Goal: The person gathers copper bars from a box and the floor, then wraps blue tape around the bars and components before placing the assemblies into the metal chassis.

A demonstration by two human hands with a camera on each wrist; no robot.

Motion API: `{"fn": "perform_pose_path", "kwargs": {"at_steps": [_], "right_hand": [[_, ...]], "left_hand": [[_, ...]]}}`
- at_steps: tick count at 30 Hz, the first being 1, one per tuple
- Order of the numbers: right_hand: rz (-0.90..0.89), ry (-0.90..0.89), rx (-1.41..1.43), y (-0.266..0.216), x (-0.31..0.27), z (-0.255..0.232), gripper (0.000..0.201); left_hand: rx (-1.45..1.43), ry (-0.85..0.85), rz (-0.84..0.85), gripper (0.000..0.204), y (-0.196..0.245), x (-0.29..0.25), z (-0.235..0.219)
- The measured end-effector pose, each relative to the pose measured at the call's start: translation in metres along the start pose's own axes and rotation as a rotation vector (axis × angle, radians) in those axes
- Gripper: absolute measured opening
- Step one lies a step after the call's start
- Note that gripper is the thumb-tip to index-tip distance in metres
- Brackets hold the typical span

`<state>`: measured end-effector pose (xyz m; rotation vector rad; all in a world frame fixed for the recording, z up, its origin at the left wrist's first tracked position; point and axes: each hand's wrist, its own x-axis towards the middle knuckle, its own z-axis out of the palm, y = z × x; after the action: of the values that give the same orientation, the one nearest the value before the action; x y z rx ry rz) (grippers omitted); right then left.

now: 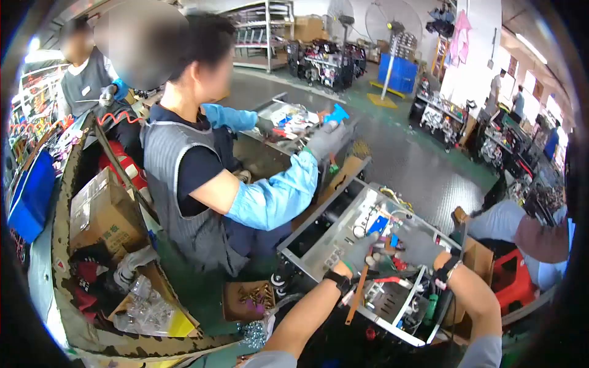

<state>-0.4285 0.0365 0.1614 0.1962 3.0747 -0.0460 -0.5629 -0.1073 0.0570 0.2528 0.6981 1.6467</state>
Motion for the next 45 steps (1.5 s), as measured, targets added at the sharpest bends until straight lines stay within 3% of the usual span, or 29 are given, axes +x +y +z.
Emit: {"fn": "perform_pose_path", "kwargs": {"at_steps": [3,5,7,9,10,13,16,19,21,22,25,28,31,33,38,41,45], "right_hand": [[0.135,-0.041,0.15,-0.025,0.0,-0.035,0.06],[0.143,0.055,0.253,-0.016,0.001,-0.02,0.056],[0.132,0.087,0.299,-0.018,0.004,-0.021,0.058],[0.051,0.193,0.289,-0.017,0.006,-0.007,0.061],[0.004,0.247,0.282,-0.017,0.01,-0.004,0.063],[0.021,0.192,0.193,-0.021,0.016,0.002,0.065],[-0.019,0.22,0.155,-0.02,0.019,0.004,0.061],[0.109,0.157,0.266,-0.031,0.016,-0.014,0.061],[0.138,0.255,0.286,-0.032,0.014,-0.009,0.063],[0.155,0.304,0.296,-0.032,0.012,-0.007,0.063],[0.13,0.225,0.419,-0.018,0.01,-0.013,0.053],[0.137,0.109,0.245,0.003,0.012,-0.009,0.036],[0.086,0.233,0.29,0.011,0.012,-0.003,0.025],[-0.026,0.306,0.242,0.019,0.014,0.006,0.025],[0.025,0.13,0.308,0.004,0.015,-0.015,0.026],[0.056,0.014,0.394,-0.009,0.014,-0.037,0.028],[0.043,0.061,0.303,0.018,0.017,-0.009,0.027]], "left_hand": [[0.098,0.007,0.105,0.035,-0.004,0.016,-0.014],[0.066,0.183,0.121,0.03,0.003,0.004,0.006],[0.104,0.127,0.17,0.03,0.016,-0.008,0.014],[0.252,0.219,0.208,0.031,0.019,-0.007,0.016],[0.252,0.195,0.169,0.034,0.017,-0.006,0.017],[0.231,0.123,0.089,0.042,0.016,-0.01,0.022],[0.141,0.029,0.105,0.049,0.03,-0.016,0.033],[0.123,-0.059,0.14,0.054,0.032,-0.007,0.018],[0.201,-0.107,0.19,0.056,0.039,-0.008,0.02],[0.171,-0.087,0.215,0.047,0.041,-0.006,0.023],[0.221,-0.069,0.212,0.041,0.049,-0.008,0.023],[0.436,-0.087,0.263,0.041,0.043,0.004,0.014],[0.591,0.061,0.305,0.044,0.031,0.006,0.02],[0.523,0.091,0.33,0.045,0.026,0.01,0.026],[0.458,0.062,0.258,0.046,0.03,0.006,0.024],[0.496,-0.023,0.303,0.047,0.031,0.009,0.015],[0.544,0.004,0.263,0.047,0.03,0.011,0.015]]}}
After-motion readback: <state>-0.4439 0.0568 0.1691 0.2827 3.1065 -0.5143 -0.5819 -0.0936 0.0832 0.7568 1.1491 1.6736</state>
